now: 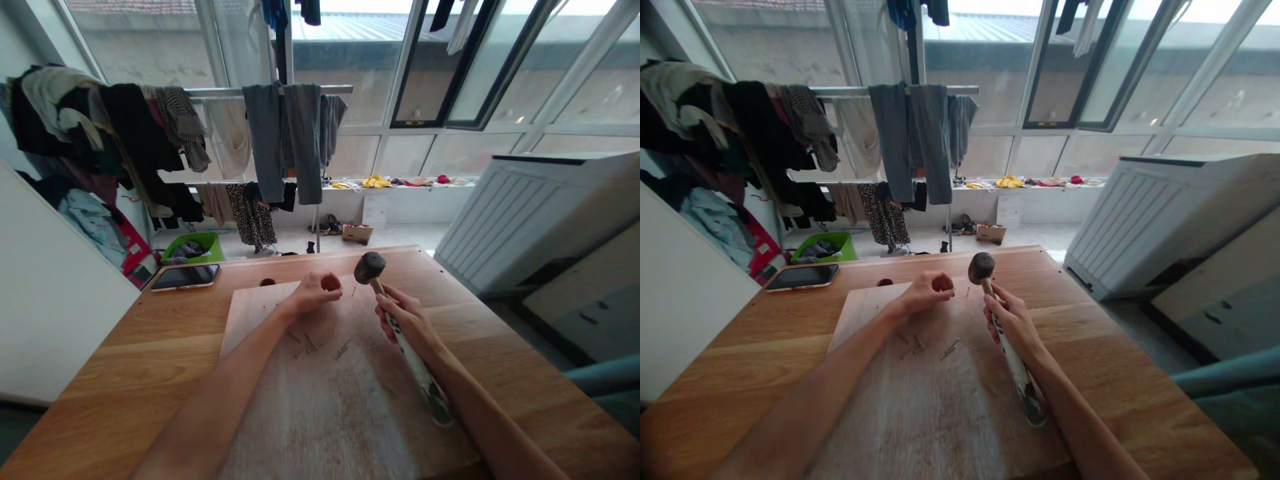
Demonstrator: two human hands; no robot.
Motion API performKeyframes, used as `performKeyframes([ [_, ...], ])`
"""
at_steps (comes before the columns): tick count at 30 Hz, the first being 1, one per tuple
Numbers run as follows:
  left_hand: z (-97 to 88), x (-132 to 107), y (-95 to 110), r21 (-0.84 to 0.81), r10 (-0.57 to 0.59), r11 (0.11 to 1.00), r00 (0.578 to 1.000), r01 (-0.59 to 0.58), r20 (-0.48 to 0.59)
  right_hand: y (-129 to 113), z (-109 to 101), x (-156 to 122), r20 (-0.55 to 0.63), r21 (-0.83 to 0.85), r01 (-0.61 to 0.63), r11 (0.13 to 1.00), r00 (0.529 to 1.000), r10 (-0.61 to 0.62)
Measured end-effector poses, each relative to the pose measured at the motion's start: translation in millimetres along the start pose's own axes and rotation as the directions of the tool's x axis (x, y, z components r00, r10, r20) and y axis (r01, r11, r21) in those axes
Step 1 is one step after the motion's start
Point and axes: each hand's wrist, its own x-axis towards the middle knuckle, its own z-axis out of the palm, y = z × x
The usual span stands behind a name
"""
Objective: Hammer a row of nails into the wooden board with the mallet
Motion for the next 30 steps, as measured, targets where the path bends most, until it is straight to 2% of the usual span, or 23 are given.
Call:
performKeyframes([
  [2,3.3,3.6,-10.3,-0.112,-0.018,0.994,0.996,0.008,-0.091,2.4,0.7,0.7,0.007,0.008,0.002,1.000,1.000,-0.002],
  [4,8.4,4.6,-14.8,-0.124,-0.001,0.992,0.992,-0.015,-0.130,5.4,0.6,1.4,0.014,0.016,-0.002,1.000,1.000,0.001],
  [10,15.3,1.2,-16.2,-0.018,0.092,0.995,0.988,-0.095,-0.123,4.4,2.1,-1.6,0.044,0.029,-0.025,0.999,0.999,0.024],
  [17,13.0,0.5,-20.8,0.030,0.129,0.992,0.978,-0.126,-0.164,-1.9,5.9,-5.3,0.078,0.072,-0.035,0.997,0.997,0.029],
  [24,13.2,-0.2,-21.3,0.002,0.129,0.991,0.981,-0.130,-0.143,3.9,5.4,-2.6,0.168,0.089,0.007,0.996,0.986,-0.022],
  [30,13.6,-0.4,-19.7,0.024,0.164,0.986,0.979,-0.163,-0.117,4.8,5.4,-3.2,0.183,0.082,0.007,0.997,0.983,-0.022],
])
